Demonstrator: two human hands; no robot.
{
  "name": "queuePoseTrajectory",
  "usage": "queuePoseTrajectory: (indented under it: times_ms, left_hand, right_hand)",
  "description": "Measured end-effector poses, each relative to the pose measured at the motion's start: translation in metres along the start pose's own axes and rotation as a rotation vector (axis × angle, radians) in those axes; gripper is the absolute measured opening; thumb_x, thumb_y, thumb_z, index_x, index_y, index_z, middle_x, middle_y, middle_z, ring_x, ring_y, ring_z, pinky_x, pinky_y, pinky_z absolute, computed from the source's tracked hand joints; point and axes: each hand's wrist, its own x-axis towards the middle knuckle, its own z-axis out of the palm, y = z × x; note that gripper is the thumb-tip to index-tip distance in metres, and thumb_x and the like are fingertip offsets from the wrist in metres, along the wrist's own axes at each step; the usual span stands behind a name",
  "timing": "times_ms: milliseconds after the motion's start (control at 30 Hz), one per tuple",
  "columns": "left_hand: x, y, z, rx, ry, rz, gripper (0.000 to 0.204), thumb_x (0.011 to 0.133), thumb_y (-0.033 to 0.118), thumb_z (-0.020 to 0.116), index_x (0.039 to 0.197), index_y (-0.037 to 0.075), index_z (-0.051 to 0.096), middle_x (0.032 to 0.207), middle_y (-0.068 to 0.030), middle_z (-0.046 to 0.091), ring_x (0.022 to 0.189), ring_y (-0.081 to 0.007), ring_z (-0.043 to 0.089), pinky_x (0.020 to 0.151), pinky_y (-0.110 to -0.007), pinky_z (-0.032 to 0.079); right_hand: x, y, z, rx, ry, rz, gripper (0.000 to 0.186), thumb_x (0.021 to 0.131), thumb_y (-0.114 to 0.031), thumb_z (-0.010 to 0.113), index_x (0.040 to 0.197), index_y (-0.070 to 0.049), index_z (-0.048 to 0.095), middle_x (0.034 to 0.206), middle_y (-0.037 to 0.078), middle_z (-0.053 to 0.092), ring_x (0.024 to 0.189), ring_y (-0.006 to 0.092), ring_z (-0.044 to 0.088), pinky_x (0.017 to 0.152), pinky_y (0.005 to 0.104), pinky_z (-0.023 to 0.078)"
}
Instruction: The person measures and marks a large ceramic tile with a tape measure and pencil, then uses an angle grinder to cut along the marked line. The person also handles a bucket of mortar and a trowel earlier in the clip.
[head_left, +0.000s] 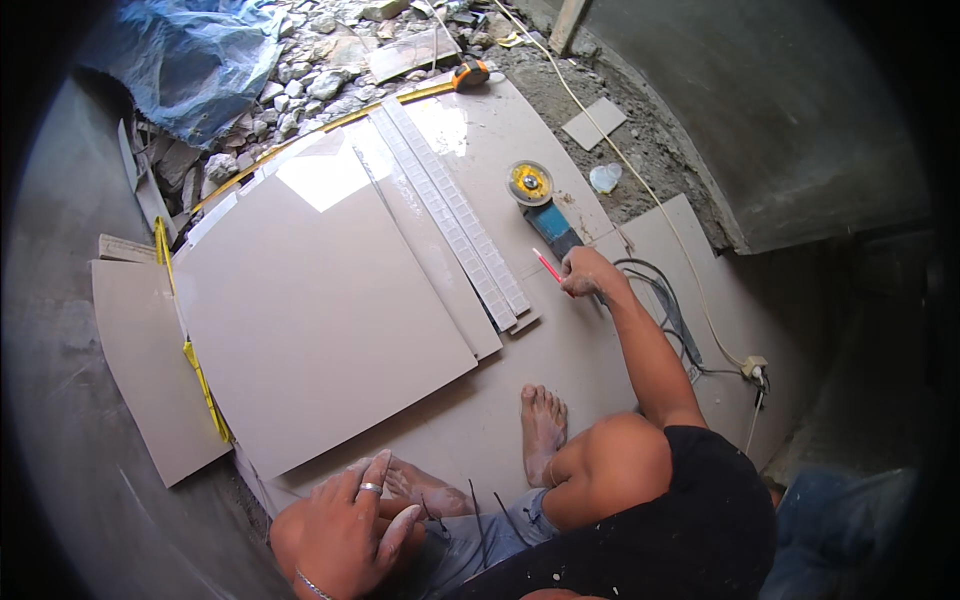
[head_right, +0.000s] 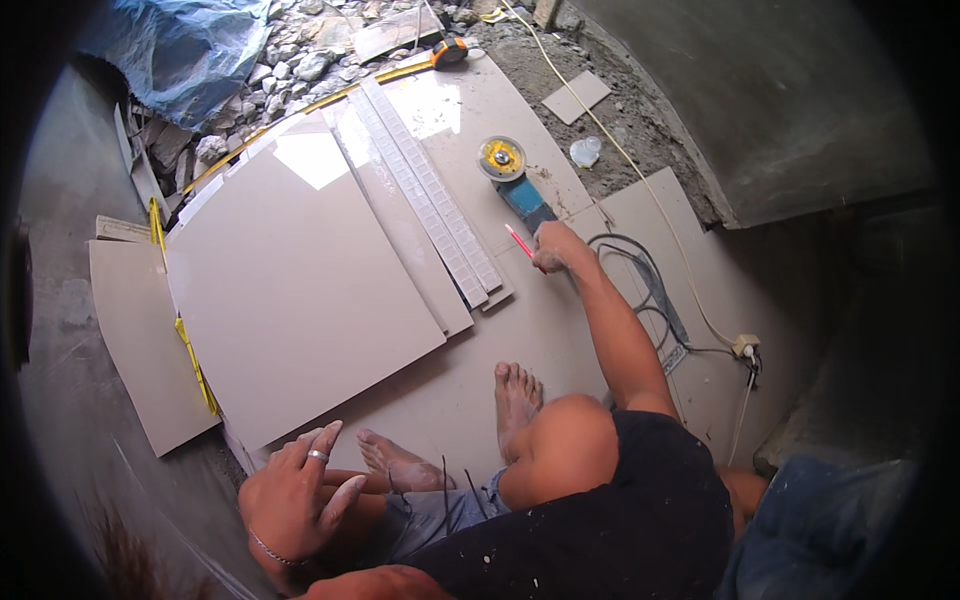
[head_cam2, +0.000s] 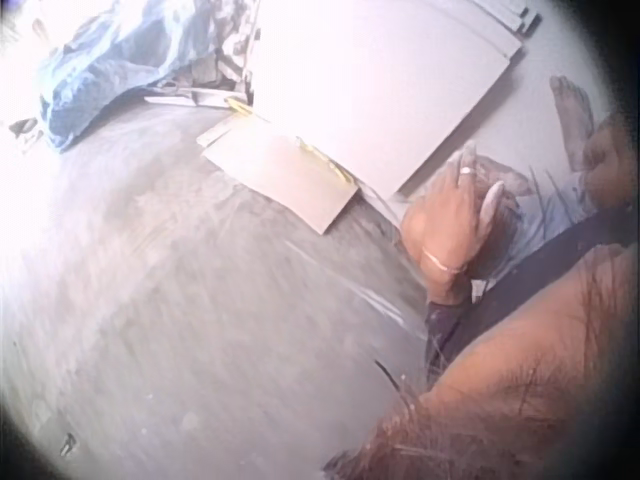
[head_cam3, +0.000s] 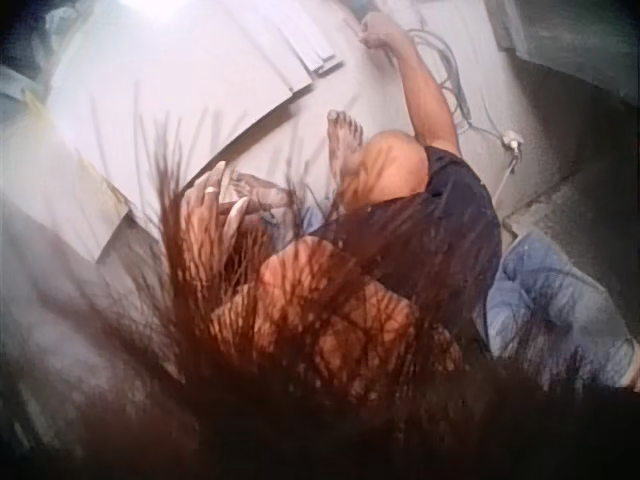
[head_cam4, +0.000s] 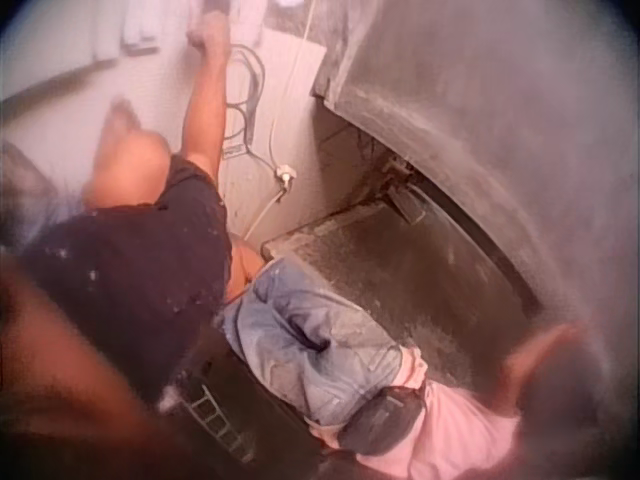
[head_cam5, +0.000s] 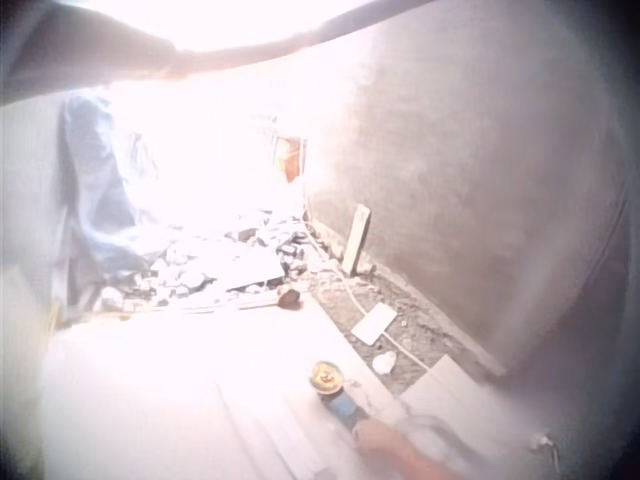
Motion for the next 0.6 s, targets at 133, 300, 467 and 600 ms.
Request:
queuePoseTrajectory:
  times_ms: [133,300,467,600]
  left_hand:
    - [-0.002,-0.003,-0.001,-0.076,-0.039,-0.119,0.068,0.094,0.049,0.072,0.148,0.010,0.057,0.127,-0.0096,0.070,0.106,-0.0312,0.070,0.082,-0.042,0.059]
    - [0.003,-0.020,0.003,-0.239,-0.091,-0.325,0.070,0.096,0.048,0.071,0.148,0.004,0.055,0.126,-0.0176,0.069,0.115,-0.0369,0.068,0.093,-0.044,0.056]
    - [0.017,-0.026,-0.015,-0.380,-0.137,-0.526,0.070,0.097,0.041,0.073,0.149,-0.001,0.053,0.130,-0.0243,0.067,0.121,-0.0406,0.066,0.103,-0.043,0.053]
    - [0.006,-0.013,-0.038,-0.398,-0.147,-0.583,0.062,0.104,0.038,0.066,0.152,0.002,0.048,0.135,-0.0294,0.063,0.119,-0.0392,0.067,0.100,-0.045,0.053]
  right_hand:
    - [-0.002,-0.011,-0.050,-0.032,0.212,-0.039,0.030,0.080,-0.029,0.083,0.087,0.000,0.080,0.079,0.020,0.076,0.077,0.0320,0.076,0.077,0.0426,0.059]
    - [0.073,-0.051,-0.172,0.217,0.715,-0.222,0.031,0.083,-0.026,0.082,0.102,-0.002,0.076,0.098,0.018,0.077,0.094,0.0306,0.075,0.088,0.0399,0.059]
    - [0.210,-0.135,-0.234,-0.107,0.785,-0.236,0.056,0.084,-0.016,0.080,0.136,-0.004,0.062,0.130,0.021,0.067,0.120,0.0355,0.067,0.102,0.0422,0.056]
    - [0.286,-0.180,-0.223,-0.175,0.768,-0.166,0.070,0.086,-0.009,0.076,0.151,-0.009,0.051,0.148,0.022,0.053,0.138,0.0376,0.053,0.110,0.0466,0.050]
